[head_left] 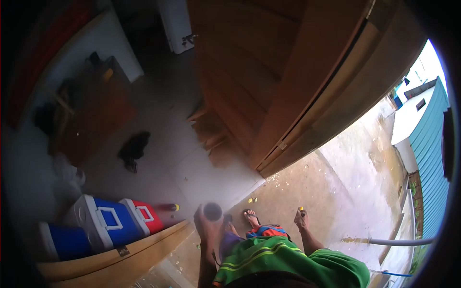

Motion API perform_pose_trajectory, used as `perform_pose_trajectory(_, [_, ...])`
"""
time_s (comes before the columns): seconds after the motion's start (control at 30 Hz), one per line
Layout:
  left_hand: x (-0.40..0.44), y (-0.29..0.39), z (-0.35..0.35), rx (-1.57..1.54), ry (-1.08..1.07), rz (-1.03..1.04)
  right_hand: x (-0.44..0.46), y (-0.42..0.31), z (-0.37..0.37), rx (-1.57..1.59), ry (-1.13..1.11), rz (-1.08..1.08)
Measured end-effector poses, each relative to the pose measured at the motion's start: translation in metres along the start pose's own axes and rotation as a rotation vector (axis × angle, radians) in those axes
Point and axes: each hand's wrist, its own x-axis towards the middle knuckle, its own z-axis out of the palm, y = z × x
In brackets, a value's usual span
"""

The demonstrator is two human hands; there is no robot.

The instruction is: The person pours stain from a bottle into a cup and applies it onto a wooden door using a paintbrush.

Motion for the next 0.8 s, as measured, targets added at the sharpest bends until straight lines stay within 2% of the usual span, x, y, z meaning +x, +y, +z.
perform_pose_trajectory(0.07, [0.016, -0.009, -0.008, -0.027, 0.002, 0.056, -0.016, -0.015, 0.011, 0.128, 0.002, -0.007])
perform_pose_trajectory(0.1, [0.024, -0.008, -0.014, -0.032, -0.028, 0.059, -0.024, -0.028, 0.019, 0.056, 0.05, -0.03])
perform_pose_trajectory(0.2, [0.046, 0.002, -0.044, 0.027, -0.088, 0.115, -0.003, -0.009, 0.052, -0.073, 0.124, -0.436])
perform_pose_trajectory(0.3, [0.06, 0.006, -0.066, 0.045, -0.081, 0.178, -0.03, -0.048, 0.07, -0.297, 0.177, -0.585])
perform_pose_trajectory(0.4, [0.07, 0.011, -0.088, 0.141, -0.032, 0.238, -0.031, -0.058, 0.086, 0.028, -0.023, -0.368])
perform_pose_trajectory(0.43, [0.075, 0.011, -0.094, 0.148, -0.028, 0.247, -0.031, -0.06, 0.091, 0.114, -0.064, -0.356])
perform_pose_trajectory(0.63, [0.103, 0.021, -0.12, 0.163, 0.046, 0.264, -0.024, -0.057, 0.105, 0.144, -0.071, -0.38])
perform_pose_trajectory(0.73, [0.126, 0.023, -0.119, 0.16, 0.059, 0.285, -0.021, -0.032, 0.099, 0.171, -0.126, -0.261])
perform_pose_trajectory(0.8, [0.14, 0.025, -0.116, 0.155, 0.054, 0.276, -0.028, -0.017, 0.093, 0.005, -0.084, -0.124])
